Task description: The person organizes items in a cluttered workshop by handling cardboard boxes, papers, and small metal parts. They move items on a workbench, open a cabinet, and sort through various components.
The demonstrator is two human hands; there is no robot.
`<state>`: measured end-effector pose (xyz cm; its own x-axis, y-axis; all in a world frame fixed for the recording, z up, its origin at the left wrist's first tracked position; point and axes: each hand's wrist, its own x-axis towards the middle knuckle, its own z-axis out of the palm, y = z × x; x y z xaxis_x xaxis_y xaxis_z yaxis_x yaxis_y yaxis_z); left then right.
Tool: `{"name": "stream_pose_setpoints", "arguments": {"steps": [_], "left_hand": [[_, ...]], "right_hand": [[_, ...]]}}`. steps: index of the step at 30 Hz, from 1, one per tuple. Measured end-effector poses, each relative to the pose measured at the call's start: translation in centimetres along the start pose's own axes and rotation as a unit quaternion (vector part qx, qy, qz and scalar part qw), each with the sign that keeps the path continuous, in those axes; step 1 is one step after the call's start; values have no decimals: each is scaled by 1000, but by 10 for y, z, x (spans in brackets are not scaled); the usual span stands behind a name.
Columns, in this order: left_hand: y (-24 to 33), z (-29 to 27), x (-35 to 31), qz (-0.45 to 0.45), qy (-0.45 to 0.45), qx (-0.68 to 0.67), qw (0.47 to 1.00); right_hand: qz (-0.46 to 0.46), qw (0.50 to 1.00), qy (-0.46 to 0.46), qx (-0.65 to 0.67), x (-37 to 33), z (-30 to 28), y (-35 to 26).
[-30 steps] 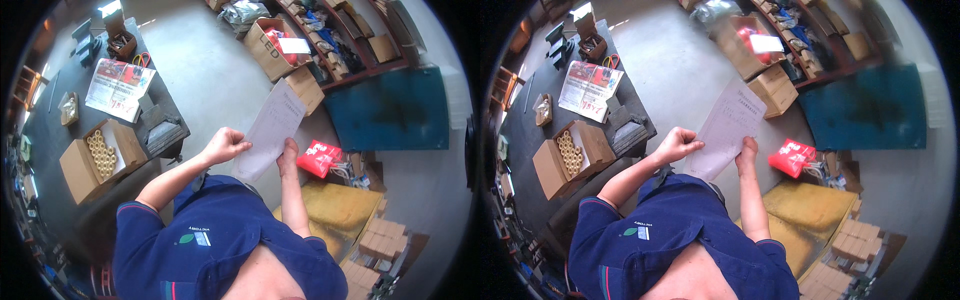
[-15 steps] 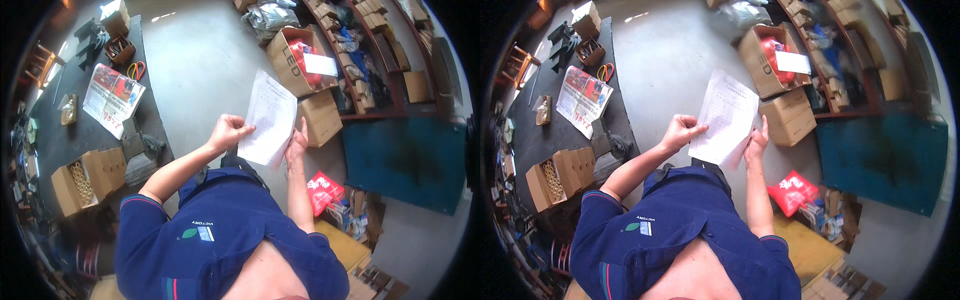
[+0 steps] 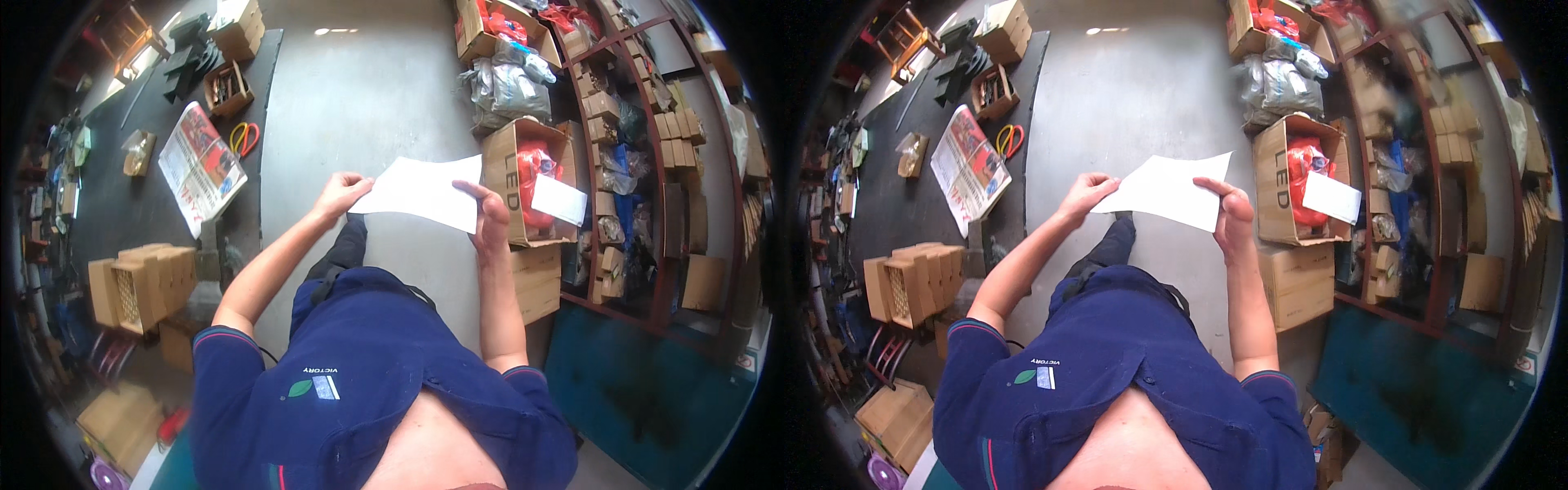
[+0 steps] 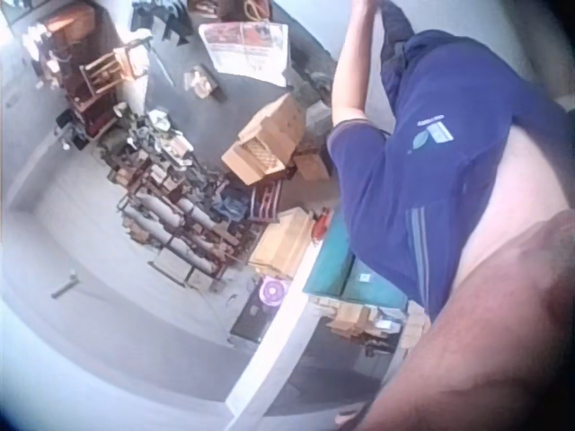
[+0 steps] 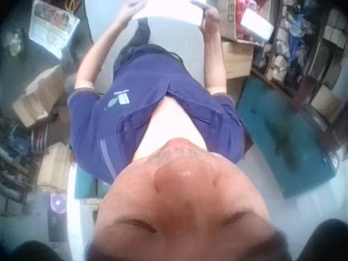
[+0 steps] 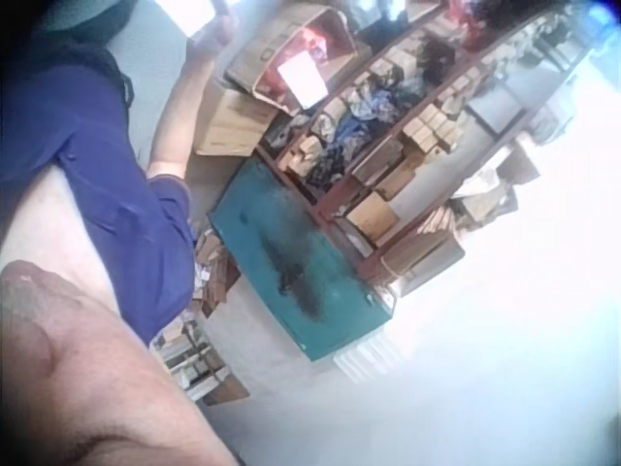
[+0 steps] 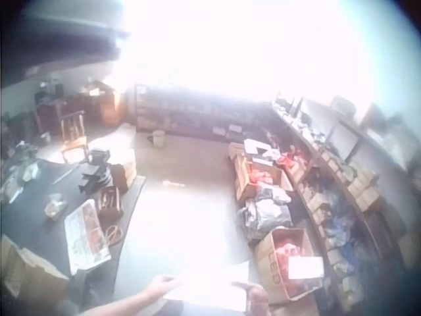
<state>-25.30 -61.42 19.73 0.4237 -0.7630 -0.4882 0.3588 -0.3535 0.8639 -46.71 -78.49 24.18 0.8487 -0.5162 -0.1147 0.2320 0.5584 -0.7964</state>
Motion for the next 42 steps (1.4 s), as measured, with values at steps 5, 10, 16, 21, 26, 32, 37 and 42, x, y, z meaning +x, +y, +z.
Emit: {"name": "stream_pose_setpoints", "arguments": {"steps": [5,10,16,21,26,32,37,42], "left_hand": [[92,-21,78,231,77,285,927],[184,22,128,483,-90,442,751],[214,15,218,516,-53,483,706],[240,-6,300,472,28,463,750],[288,-5,359,391,123,348,843],[336,-13,427,285,169,200,922],[367,-38,480,210,181,-42,960],[394,-91,554,220,112,-240,939]], "right_hand": [[41,999,22,-16,104,-3,-33],[93,992,48,-73,203,-8,-64],[111,979,57,-159,321,-11,-77],[162,972,-23,-170,427,-32,-94],[221,955,-91,-175,523,-46,-127],[242,936,-184,-179,626,-62,-150],[127,969,-161,-141,691,-53,-149],[60,950,-240,-191,748,-30,-147]]}}
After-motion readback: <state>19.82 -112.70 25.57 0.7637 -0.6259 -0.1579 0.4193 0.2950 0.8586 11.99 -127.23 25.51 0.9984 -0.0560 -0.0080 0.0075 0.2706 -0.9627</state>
